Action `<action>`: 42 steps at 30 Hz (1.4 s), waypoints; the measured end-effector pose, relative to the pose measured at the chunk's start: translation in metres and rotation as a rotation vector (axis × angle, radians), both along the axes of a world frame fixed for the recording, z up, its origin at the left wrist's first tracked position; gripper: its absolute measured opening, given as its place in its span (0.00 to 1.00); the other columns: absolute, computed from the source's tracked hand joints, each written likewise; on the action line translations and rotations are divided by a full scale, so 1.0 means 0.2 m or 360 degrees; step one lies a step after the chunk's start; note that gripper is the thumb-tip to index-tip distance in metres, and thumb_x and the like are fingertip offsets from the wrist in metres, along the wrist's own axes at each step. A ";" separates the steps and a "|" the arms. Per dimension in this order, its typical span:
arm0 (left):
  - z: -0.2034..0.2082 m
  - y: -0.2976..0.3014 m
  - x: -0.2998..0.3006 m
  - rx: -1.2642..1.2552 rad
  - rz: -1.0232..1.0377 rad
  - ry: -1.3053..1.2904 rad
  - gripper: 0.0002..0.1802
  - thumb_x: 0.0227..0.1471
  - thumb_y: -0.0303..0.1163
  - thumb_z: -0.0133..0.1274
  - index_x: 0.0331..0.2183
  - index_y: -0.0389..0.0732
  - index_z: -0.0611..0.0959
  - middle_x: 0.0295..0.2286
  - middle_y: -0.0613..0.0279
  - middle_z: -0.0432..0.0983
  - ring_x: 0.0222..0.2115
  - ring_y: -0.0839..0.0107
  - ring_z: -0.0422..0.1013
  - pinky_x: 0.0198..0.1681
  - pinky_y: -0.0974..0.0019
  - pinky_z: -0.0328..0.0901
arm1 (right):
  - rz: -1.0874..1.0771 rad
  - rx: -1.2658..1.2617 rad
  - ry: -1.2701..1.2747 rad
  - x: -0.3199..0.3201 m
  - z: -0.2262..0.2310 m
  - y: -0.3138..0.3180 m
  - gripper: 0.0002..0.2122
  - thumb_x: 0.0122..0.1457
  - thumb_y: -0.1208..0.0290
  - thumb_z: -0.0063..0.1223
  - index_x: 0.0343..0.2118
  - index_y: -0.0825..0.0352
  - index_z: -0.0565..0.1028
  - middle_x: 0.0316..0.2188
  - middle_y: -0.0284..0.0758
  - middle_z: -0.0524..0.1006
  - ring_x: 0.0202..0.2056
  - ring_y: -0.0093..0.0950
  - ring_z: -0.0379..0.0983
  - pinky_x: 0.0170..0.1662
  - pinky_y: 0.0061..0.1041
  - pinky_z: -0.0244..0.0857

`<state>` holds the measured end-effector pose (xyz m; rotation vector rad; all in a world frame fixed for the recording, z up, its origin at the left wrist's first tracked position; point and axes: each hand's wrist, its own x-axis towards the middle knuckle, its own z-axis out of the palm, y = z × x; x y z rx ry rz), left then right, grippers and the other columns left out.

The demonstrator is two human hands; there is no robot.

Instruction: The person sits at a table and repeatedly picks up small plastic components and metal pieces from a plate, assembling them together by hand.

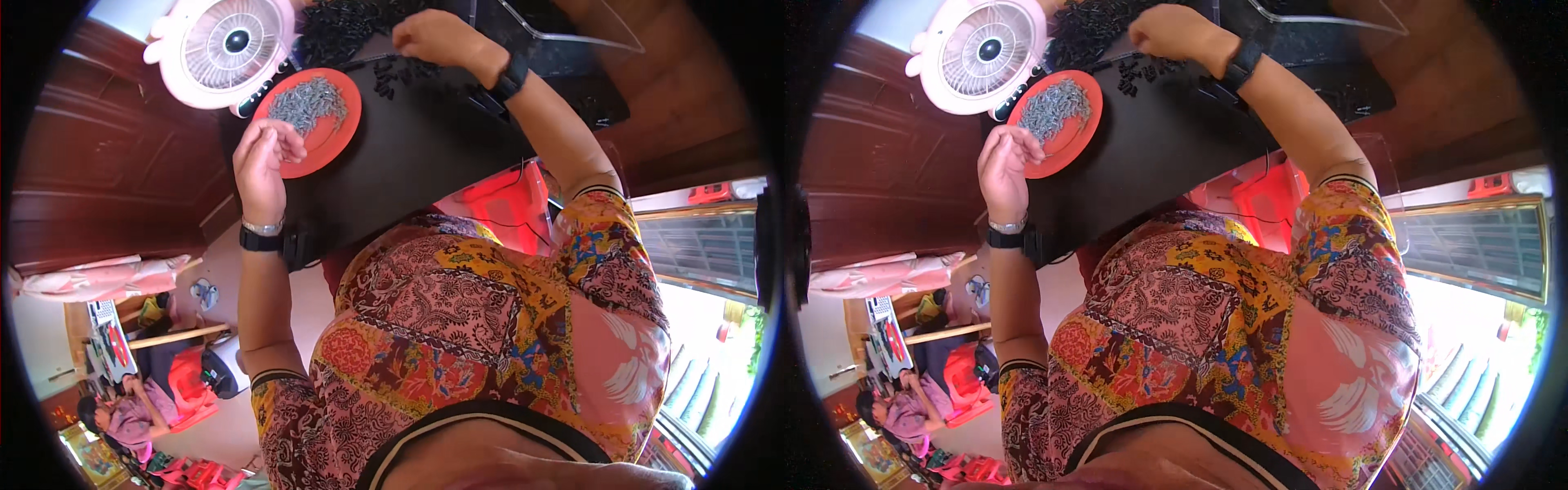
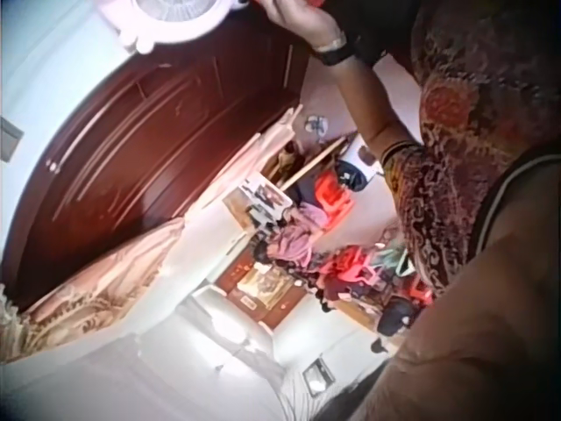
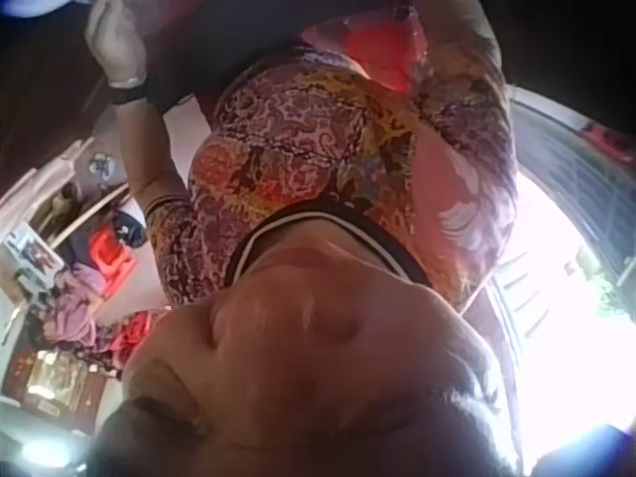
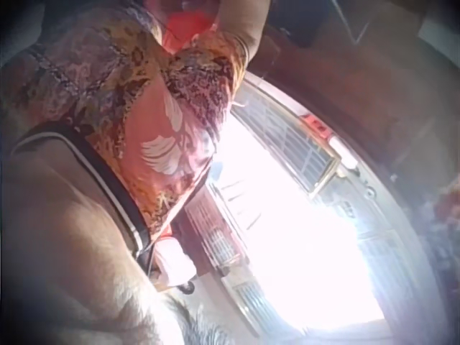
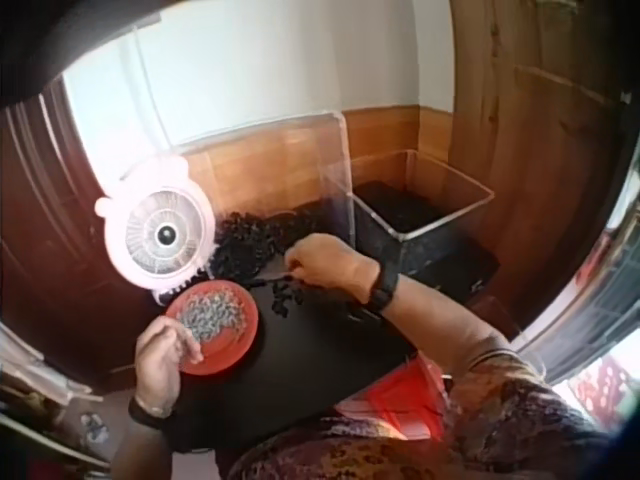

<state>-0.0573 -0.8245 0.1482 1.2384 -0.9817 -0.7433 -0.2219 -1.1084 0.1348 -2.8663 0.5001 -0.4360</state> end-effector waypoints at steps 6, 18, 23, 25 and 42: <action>-0.08 0.00 0.07 -0.0224 0.0127 0.0058 0.13 0.57 0.35 0.37 0.32 0.36 0.72 0.25 0.59 0.72 0.25 0.72 0.68 0.30 0.71 0.61 | 0.0105 -0.0021 0.0215 -0.01 -0.06 0.01 0.11 0.46 0.69 0.57 0.34 0.63 0.77 0.29 0.35 0.77 0.35 0.35 0.74 0.38 0.32 0.67; 0.17 -0.02 0.00 -0.0223 0.0019 0.0233 0.15 0.56 0.37 0.38 0.32 0.35 0.74 0.24 0.61 0.72 0.23 0.74 0.68 0.28 0.73 0.61 | 0.0112 -0.0037 0.0026 -0.12 0.01 -0.01 0.08 0.49 0.68 0.55 0.32 0.63 0.77 0.27 0.36 0.77 0.31 0.35 0.74 0.35 0.31 0.67; 0.02 -0.03 0.13 -0.0479 0.0174 0.0436 0.17 0.57 0.39 0.38 0.34 0.35 0.75 0.25 0.59 0.73 0.24 0.70 0.68 0.28 0.70 0.61 | 0.0141 0.0077 0.0033 -0.20 0.02 0.01 0.09 0.48 0.68 0.57 0.31 0.65 0.76 0.25 0.36 0.76 0.29 0.34 0.74 0.33 0.29 0.67; -0.04 -0.01 0.13 -0.0519 0.0122 0.0421 0.17 0.56 0.39 0.38 0.36 0.36 0.74 0.27 0.58 0.72 0.27 0.70 0.67 0.30 0.70 0.59 | 0.0072 -0.0035 0.0119 -0.22 -0.02 0.04 0.09 0.47 0.67 0.57 0.30 0.65 0.75 0.25 0.36 0.76 0.30 0.34 0.73 0.34 0.29 0.67; -0.09 -0.06 0.13 -0.0390 0.0243 0.0392 0.15 0.56 0.39 0.40 0.31 0.38 0.75 0.24 0.63 0.73 0.22 0.74 0.68 0.26 0.73 0.59 | 0.0136 -0.0412 0.0034 -0.20 -0.08 0.04 0.04 0.49 0.71 0.53 0.28 0.63 0.74 0.27 0.35 0.71 0.32 0.37 0.71 0.36 0.33 0.66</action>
